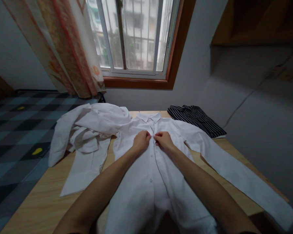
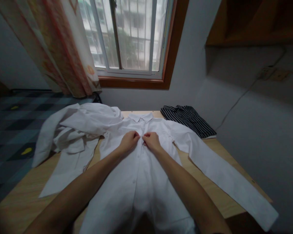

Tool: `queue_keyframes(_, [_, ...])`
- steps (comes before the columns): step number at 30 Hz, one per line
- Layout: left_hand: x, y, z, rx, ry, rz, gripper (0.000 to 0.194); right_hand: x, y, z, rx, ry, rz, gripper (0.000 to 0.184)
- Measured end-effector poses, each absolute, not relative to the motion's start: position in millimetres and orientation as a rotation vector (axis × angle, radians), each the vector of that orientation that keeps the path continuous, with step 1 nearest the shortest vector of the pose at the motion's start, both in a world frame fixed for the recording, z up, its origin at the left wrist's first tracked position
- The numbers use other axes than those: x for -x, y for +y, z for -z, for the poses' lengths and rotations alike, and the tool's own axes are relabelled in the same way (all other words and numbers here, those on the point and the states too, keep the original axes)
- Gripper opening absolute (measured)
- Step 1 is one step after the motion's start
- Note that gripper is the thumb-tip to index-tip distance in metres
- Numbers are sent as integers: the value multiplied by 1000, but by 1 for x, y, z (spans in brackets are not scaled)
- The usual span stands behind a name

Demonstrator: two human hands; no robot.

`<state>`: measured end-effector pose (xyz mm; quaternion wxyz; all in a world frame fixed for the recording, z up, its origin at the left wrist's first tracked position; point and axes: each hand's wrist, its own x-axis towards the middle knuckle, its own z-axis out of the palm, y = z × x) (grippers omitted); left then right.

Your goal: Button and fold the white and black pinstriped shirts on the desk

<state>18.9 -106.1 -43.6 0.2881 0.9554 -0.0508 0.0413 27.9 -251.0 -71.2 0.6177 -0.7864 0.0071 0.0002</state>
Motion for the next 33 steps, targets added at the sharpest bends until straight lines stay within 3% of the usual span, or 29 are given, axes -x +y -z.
queue_keyframes(12, [-24, -109, 44, -2413, -113, 14, 17, -19, -246, 76, 1667, 65, 44, 8])
queue_keyframes(20, [-28, -106, 50, -2262, -70, 47, 18, -25, -252, 72, 1506, 72, -122, 12])
queue_keyframes(33, [-25, -108, 49, -2045, 24, 193, 18, -24, -254, 68, 1491, 52, -180, 4])
